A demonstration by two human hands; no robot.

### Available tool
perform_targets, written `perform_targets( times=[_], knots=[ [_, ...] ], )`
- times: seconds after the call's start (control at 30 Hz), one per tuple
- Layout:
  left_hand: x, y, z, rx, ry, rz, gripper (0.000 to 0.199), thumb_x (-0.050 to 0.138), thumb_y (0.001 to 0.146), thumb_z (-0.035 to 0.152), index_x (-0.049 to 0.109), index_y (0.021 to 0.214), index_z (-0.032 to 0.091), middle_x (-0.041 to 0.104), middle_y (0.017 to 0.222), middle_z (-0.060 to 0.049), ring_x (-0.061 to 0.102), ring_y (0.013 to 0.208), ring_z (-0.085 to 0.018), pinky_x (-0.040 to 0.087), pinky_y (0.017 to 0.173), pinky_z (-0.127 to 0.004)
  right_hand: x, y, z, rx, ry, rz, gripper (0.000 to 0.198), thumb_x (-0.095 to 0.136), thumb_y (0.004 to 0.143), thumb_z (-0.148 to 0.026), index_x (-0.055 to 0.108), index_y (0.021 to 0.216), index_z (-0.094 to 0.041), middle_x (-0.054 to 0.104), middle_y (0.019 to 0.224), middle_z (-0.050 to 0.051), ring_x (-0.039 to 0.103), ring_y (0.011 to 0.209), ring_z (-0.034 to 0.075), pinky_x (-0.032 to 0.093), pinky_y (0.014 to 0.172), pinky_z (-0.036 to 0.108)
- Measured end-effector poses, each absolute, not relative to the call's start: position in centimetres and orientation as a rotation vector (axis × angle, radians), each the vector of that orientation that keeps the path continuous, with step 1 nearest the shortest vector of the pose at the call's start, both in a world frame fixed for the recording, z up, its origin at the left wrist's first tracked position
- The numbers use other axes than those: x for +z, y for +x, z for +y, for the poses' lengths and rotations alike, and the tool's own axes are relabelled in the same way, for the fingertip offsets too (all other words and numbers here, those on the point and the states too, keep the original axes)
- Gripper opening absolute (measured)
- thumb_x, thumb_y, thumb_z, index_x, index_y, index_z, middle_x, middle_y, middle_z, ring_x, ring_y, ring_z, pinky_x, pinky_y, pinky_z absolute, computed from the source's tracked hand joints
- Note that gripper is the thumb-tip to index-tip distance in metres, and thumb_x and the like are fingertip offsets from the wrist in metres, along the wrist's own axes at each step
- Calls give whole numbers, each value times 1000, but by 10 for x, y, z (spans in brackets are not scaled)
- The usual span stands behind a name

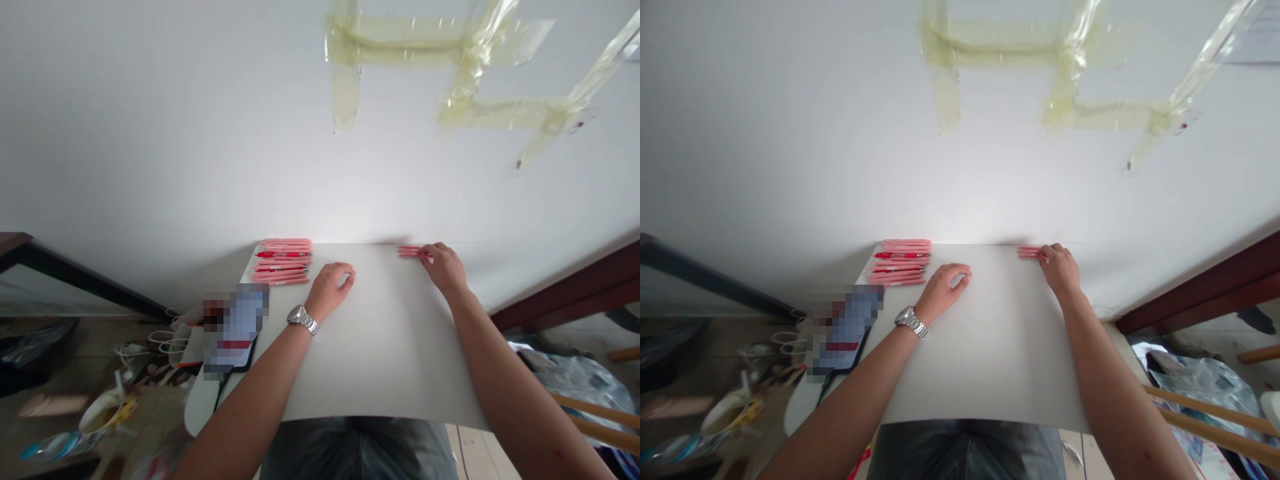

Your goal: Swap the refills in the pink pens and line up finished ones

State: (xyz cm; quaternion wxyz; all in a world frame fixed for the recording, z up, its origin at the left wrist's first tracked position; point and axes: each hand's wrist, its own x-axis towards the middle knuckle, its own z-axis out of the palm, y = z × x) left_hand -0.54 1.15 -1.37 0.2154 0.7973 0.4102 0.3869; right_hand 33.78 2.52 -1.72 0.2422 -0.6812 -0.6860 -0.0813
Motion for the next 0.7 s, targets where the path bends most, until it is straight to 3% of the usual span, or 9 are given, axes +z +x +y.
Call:
perform_targets(
  times=[0.47,0.7],
  knots=[
    [-14,-5,11,1022,2247,1174,13,59,97,19,71,100,23,75,118,-3,66,116,-21,47,109,-41,-14,337,21,-217,-1855,-1860,19,60,89,-22,74,102,-23,69,104,10,64,90,26,45,75,36],
    [-14,-5,12,1036,2237,1168,13,59,97,21,71,100,23,75,117,-3,67,114,-21,48,108,-41,-6,316,17,-176,-1647,-1826,15,59,95,-33,65,89,-21,65,87,7,59,76,21,42,69,32]
  ],
)
